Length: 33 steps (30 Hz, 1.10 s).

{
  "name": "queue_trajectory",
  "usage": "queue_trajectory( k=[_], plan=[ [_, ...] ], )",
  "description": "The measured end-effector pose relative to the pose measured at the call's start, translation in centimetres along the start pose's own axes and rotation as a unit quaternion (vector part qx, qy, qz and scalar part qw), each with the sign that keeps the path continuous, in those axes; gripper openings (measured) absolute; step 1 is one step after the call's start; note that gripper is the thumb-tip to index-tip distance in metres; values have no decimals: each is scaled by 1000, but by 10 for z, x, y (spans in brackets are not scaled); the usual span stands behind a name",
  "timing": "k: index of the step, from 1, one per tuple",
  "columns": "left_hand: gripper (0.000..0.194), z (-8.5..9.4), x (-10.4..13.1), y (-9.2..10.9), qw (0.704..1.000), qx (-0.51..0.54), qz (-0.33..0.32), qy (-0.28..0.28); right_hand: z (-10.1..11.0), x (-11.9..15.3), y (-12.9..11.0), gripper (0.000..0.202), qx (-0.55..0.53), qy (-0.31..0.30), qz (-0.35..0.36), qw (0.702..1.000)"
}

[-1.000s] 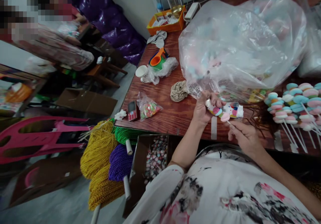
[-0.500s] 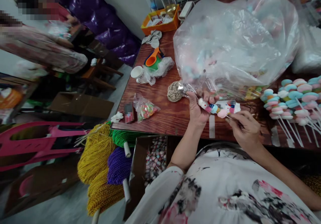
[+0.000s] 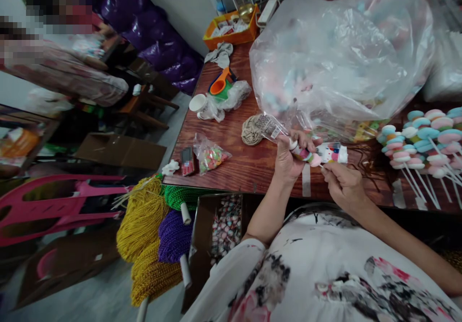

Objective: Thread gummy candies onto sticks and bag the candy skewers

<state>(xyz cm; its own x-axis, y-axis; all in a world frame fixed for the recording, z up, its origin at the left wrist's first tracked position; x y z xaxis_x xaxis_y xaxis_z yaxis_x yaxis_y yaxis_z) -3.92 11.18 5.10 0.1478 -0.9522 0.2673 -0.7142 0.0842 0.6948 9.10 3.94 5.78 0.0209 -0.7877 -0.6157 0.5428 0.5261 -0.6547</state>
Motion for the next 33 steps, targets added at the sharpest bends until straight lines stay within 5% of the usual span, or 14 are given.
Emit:
queue_trajectory(
  k=[4,7,11,13,15,18,21,24,27,30,33],
  plan=[
    [58,3,-1,1,1000,6,11,-6,-6,-4,11,14,22,-53,-41,997],
    [61,6,-2,-1,1000,-19,19,-6,-18,1,19,23,-90,-137,-144,976],
    [61,5,1,-5,999,-19,36,-22,-46,19,20,33,-304,-255,-331,856],
    [60,3,3,-7,998,-8,45,-33,-55,20,17,32,-343,-268,-367,822],
    [59,4,2,-8,999,-7,47,-25,-52,8,19,28,-310,-220,-330,864],
    [60,9,-1,-8,999,-12,35,-2,-18,-19,14,12,-131,-49,-129,982],
    [59,13,-1,-8,999,-10,23,24,7,-20,-7,13,13,63,79,995],
    [56,10,2,-13,999,-3,28,22,11,-13,-11,12,50,80,139,986],
    [54,5,5,-18,999,20,36,8,7,-17,-3,7,35,66,70,995],
    [55,4,6,-19,1000,8,28,-1,-12,-19,13,21,-81,-8,-99,992],
    [58,8,3,-17,999,-41,17,-9,-39,-6,23,33,-254,-117,-282,918]
  ],
)
Point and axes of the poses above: each hand's wrist, its own x-axis away from the middle knuckle, its own z-axis out of the back of the hand, y = z × x, the point moved 9 cm from there along -x, towards the middle knuckle, and after that the axes turned 12 degrees about y, right-handed, at the moved point
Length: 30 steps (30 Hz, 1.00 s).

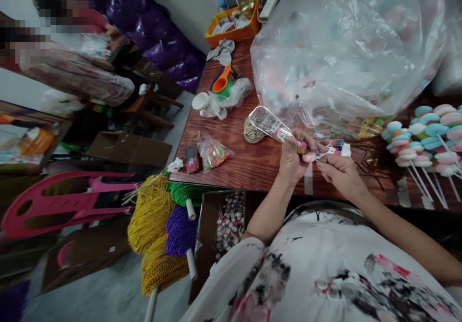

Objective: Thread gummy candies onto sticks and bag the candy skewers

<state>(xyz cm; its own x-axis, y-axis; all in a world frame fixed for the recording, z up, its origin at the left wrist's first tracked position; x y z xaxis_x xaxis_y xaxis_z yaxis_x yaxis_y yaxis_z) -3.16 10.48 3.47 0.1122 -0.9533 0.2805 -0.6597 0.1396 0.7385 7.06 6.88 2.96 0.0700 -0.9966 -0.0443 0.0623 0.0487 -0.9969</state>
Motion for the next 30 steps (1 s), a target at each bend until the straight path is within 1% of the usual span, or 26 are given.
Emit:
queue_trajectory(
  k=[1,2,3,4,5,6,7,9,11,13,14,15,16,17,18,19,20,21,22,23,24,25,26,27,28,30],
  plan=[
    [59,3,-1,2,1000,-10,-1,3,-5,2,5,35,-40,-29,-40,998],
    [58,6,-3,6,1000,-12,0,5,-7,3,8,35,-59,-45,-57,996],
    [57,8,-5,11,1000,-8,1,10,-6,4,9,35,-51,-49,-52,996],
    [55,11,-7,19,1000,3,-4,16,-3,4,8,33,-17,-42,-24,999],
    [52,14,-9,28,1000,14,-13,24,1,5,5,31,38,-27,20,999],
    [47,16,-11,37,999,23,-25,34,5,6,1,27,102,-5,76,992],
    [42,18,-13,45,998,26,-40,49,8,7,-4,23,166,18,136,977],
    [33,21,-15,55,995,17,-63,75,9,13,-14,17,265,57,241,932],
    [25,21,-16,52,994,-1,-65,83,10,18,-22,20,320,92,306,892],
    [23,18,-15,41,995,-5,-55,79,10,21,-28,20,343,119,336,869],
    [28,16,-13,35,996,-1,-50,74,9,21,-30,20,344,129,338,866],
    [33,14,-11,29,996,7,-46,70,9,19,-30,20,334,132,329,873],
    [37,12,-9,25,997,15,-41,68,9,17,-29,19,311,130,305,890],
    [39,11,-7,20,997,23,-33,71,9,13,-25,18,274,122,264,917],
    [39,11,-6,16,996,28,-20,77,7,8,-18,19,220,103,207,948],
    [39,11,-4,12,996,31,-2,85,3,4,-9,21,153,77,139,975],
    [40,12,-3,8,995,29,16,94,-3,2,1,24,79,44,66,994],
    [41,12,-2,5,994,26,31,98,-10,1,10,26,10,10,-1,1000],
    [42,11,-1,2,994,20,40,95,-18,1,16,28,-45,-23,-53,997],
    [43,10,0,0,995,16,39,87,-25,1,20,29,-81,-51,-85,992],
    [42,9,0,-1,997,15,29,75,-29,1,21,30,-90,-63,-95,989],
    [40,7,0,-1,998,16,14,63,-28,-2,19,30,-69,-60,-80,993],
    [38,7,0,-1,998,15,-1,55,-25,-5,16,29,-21,-43,-45,998],
    [36,7,0,-1,998,13,-12,53,-18,-8,10,27,49,-13,8,999],
    [34,9,0,-2,998,9,-18,56,-11,-11,2,23,131,21,69,989],
    [32,12,-3,-1,998,1,-15,63,0,-12,-14,17,280,78,185,939]
  ],
)
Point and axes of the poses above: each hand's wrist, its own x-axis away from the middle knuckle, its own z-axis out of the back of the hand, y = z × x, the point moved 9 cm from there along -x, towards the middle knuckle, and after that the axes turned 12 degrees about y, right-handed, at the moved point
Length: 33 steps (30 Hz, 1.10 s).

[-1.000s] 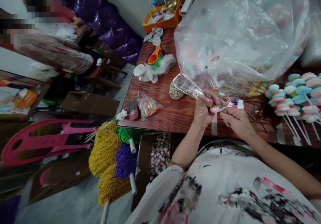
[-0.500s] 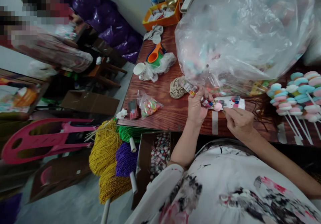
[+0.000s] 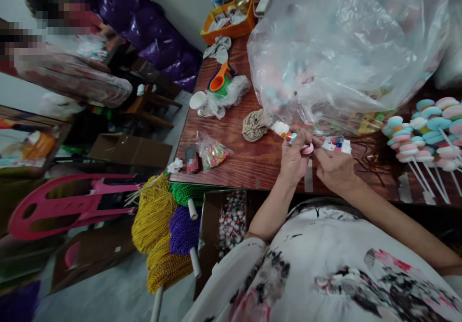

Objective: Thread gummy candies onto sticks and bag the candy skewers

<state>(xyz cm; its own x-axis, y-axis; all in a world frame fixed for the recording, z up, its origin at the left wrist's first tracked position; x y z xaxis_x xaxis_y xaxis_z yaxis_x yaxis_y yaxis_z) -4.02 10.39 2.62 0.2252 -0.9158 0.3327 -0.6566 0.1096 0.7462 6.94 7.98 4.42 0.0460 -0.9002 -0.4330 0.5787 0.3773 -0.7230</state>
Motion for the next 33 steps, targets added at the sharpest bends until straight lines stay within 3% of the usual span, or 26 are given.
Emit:
queue_trajectory(
  k=[3,6,9,12,15,18,22,26,29,33],
  plan=[
    [33,2,-8,8,1000,3,13,-7,18,-2,-5,25,93,49,98,990],
    [37,0,-16,18,999,13,27,-18,26,2,-6,24,20,53,103,993],
    [47,1,-23,28,998,51,20,1,14,8,3,19,-125,-8,-11,992],
    [50,4,-24,33,996,77,19,36,-10,18,17,31,-253,-82,-185,946],
    [49,3,-19,32,995,94,13,39,-25,25,15,36,-305,-134,-240,912],
    [49,-1,-13,25,996,87,15,12,-25,22,8,34,-256,-122,-182,942],
    [54,2,-9,10,999,28,44,11,-9,17,-13,20,-73,-35,3,997],
    [55,9,-15,10,999,5,47,7,9,14,-29,21,111,58,159,979],
    [51,12,-22,20,999,46,14,5,17,9,-26,22,170,72,191,964],
    [51,11,-26,16,998,34,45,2,24,8,-23,21,158,89,209,961]
  ],
)
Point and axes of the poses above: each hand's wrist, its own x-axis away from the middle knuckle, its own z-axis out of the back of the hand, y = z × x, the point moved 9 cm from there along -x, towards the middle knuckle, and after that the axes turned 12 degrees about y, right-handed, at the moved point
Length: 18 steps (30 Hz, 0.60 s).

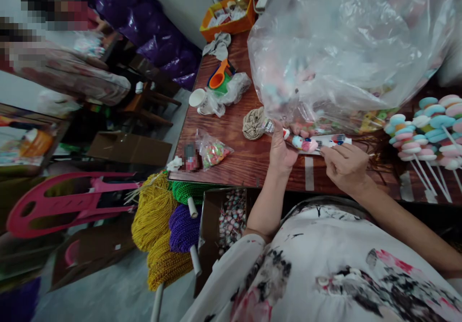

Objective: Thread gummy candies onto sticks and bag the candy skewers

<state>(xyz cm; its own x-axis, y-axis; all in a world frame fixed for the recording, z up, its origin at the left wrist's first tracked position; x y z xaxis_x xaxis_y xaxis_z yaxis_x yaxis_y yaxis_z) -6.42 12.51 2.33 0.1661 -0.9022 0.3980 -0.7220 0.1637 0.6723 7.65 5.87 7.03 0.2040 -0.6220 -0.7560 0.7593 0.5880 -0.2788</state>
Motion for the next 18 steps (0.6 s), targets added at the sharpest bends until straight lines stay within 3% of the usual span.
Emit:
queue_trajectory(
  k=[4,8,12,15,18],
  plan=[
    [57,4,-3,-6,998,-7,51,43,2,2,-4,20,17,14,17,1000],
    [60,3,-3,-11,994,34,94,50,4,3,-18,18,27,40,70,996],
    [57,1,2,-17,993,52,92,54,-1,4,-29,18,18,20,85,996],
    [55,0,6,-20,993,66,81,57,-6,5,-32,19,-6,0,48,999],
    [57,1,6,-21,992,65,83,70,-17,9,-23,19,-140,-42,-88,985]
  ],
)
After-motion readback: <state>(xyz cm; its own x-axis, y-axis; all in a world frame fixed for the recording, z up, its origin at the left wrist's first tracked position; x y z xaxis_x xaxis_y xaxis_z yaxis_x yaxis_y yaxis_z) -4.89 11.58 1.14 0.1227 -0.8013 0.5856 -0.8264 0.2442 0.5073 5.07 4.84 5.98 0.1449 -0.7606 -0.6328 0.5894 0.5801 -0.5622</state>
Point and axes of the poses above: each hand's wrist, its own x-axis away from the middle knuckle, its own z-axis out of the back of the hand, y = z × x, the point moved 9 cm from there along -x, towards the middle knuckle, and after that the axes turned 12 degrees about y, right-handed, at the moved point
